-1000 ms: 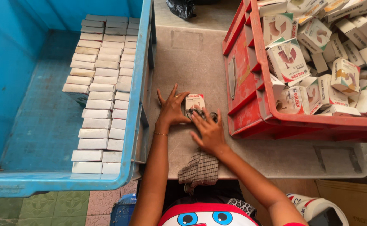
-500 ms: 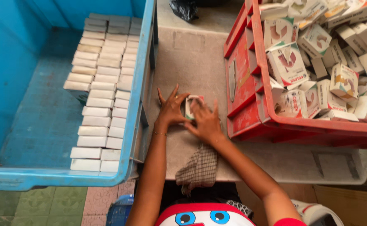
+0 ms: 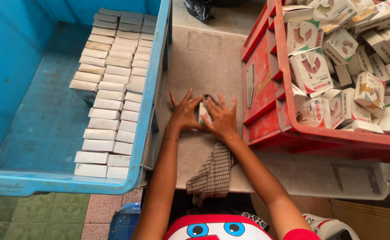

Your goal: The person wipes individual small boxes with a cloth before placing them into a larger blue bin.

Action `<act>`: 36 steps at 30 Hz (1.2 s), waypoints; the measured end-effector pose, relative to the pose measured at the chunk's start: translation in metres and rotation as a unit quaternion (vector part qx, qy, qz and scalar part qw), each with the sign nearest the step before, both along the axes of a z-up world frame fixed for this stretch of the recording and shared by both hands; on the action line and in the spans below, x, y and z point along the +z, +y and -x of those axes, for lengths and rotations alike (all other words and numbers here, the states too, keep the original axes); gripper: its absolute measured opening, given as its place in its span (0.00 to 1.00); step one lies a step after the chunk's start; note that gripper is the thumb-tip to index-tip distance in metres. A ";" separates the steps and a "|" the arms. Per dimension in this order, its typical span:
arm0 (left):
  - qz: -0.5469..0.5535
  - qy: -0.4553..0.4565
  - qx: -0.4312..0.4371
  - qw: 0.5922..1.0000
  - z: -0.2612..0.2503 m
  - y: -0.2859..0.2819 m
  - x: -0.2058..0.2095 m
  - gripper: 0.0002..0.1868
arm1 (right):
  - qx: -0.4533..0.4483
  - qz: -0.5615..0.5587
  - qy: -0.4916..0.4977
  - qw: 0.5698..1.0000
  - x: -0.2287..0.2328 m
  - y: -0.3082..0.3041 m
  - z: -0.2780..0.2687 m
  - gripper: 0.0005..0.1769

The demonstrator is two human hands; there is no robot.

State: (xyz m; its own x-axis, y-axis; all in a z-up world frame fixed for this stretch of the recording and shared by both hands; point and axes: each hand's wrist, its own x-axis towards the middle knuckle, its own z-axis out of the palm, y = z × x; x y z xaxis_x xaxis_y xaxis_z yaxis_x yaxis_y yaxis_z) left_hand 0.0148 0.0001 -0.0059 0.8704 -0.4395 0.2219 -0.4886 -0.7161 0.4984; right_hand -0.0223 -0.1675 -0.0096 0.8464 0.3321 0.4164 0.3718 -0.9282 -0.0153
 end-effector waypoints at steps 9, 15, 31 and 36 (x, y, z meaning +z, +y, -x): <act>0.027 -0.003 -0.008 1.000 0.001 0.001 0.009 0.51 | 0.026 0.006 -0.046 0.999 0.002 -0.005 0.009 0.27; 0.001 -0.005 -0.013 1.000 0.002 0.003 0.005 0.50 | 0.080 -0.011 -0.009 0.997 0.005 0.009 0.049 0.32; 0.037 0.022 -0.022 0.999 0.004 0.002 0.011 0.55 | -0.034 0.033 -0.008 0.999 0.007 -0.010 0.032 0.30; 0.003 0.008 -0.027 1.000 0.005 0.001 0.015 0.54 | 0.050 -0.062 0.032 0.996 0.001 -0.004 0.064 0.28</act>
State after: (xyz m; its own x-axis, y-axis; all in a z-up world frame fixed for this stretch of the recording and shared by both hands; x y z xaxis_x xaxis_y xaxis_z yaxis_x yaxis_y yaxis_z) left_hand 0.0102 0.0015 0.0087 0.8489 -0.4849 0.2104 -0.5183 -0.6857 0.5111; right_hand -0.0867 -0.1719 -0.0083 0.8377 0.3662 0.4051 0.4573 -0.8758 -0.1541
